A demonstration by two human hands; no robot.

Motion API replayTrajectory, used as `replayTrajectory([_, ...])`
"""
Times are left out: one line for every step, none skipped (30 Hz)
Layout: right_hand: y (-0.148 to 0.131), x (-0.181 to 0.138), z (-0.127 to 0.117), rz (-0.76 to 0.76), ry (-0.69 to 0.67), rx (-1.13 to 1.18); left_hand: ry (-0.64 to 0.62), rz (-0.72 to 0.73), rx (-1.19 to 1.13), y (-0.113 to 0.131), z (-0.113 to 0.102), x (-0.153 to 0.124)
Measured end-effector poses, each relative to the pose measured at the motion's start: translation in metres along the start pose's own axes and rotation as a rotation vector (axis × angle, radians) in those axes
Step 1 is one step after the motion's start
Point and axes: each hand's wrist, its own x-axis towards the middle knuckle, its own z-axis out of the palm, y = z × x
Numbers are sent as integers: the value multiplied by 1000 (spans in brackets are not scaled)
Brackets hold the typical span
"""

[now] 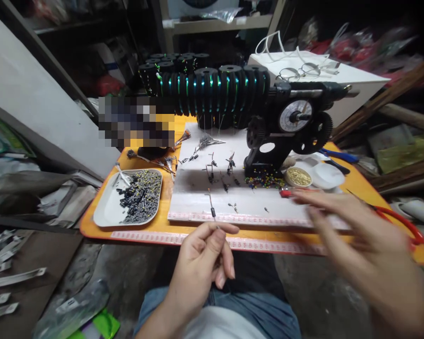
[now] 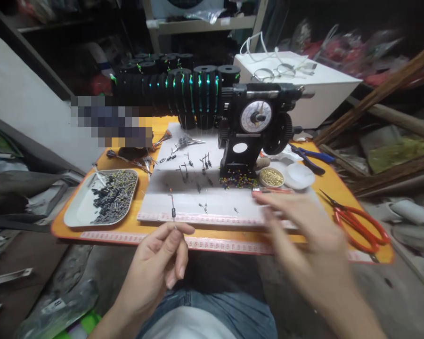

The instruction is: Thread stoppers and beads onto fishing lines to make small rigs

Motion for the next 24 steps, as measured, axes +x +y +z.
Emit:
replayTrajectory([-23,9,17,-12,-119,118,-26,-18,22,0,-1,-2])
replayTrajectory([-43,18,32,17,-267,249,-45,-37,46,-1,-2,-3])
replayTrajectory([-59,27,46,61,-363,361,-54,-49,67,-1,-3,-5])
replayTrajectory([-71,35,56,120,-440,448,-51,-54,85,-1,-4,-6])
replayTrajectory([-79,41,65,157,-477,519,-45,-50,97,-1,-5,-6])
replayTrajectory([-83,46,70,160,-499,561,-41,-43,106,0,-7,-6])
replayTrajectory([-86,49,73,146,-508,582,-46,-31,110,1,-8,-5])
replayTrajectory([-87,51,74,114,-508,589,-54,-13,111,3,-10,-4])
replayTrajectory([-87,51,74,74,-506,590,-59,6,112,4,-12,-3])
replayTrajectory([-87,52,73,45,-499,595,-53,21,116,6,-14,-2])
replayTrajectory([-88,51,72,37,-496,623,-41,32,125,7,-16,-2])
replayTrajectory([-88,51,72,61,-506,688,-32,36,140,6,-18,-2])
replayTrajectory([-89,50,71,119,-528,794,-29,38,163,5,-19,-3])
replayTrajectory([-89,49,71,204,-564,931,-32,43,198,2,-21,-5])
replayTrajectory([-89,48,72,302,-605,1074,-42,56,243,-2,-23,-7])
replayTrajectory([-90,47,73,390,-641,1200,-50,78,304,-7,-25,-9])
replayTrajectory([-89,45,74,452,-660,1293,-51,110,380,-13,-27,-11])
replayTrajectory([-89,43,75,486,-660,1345,-47,146,466,-18,-29,-13])
replayTrajectory([-88,41,77,498,-648,1363,-48,181,555,-23,-32,-14])
replayTrajectory([-87,38,78,499,-635,1359,-65,210,645,-25,-34,-16])
replayTrajectory([-85,36,80,496,-629,1339,-94,234,736,-25,-36,-16])
replayTrajectory([-83,35,81,491,-632,1303,-137,250,825,-22,-38,-17])
replayTrajectory([-80,34,82,484,-635,1247,-181,252,895,-15,-40,-17])
replayTrajectory([-77,34,82,470,-638,1180,-204,247,952,-6,-42,-16])
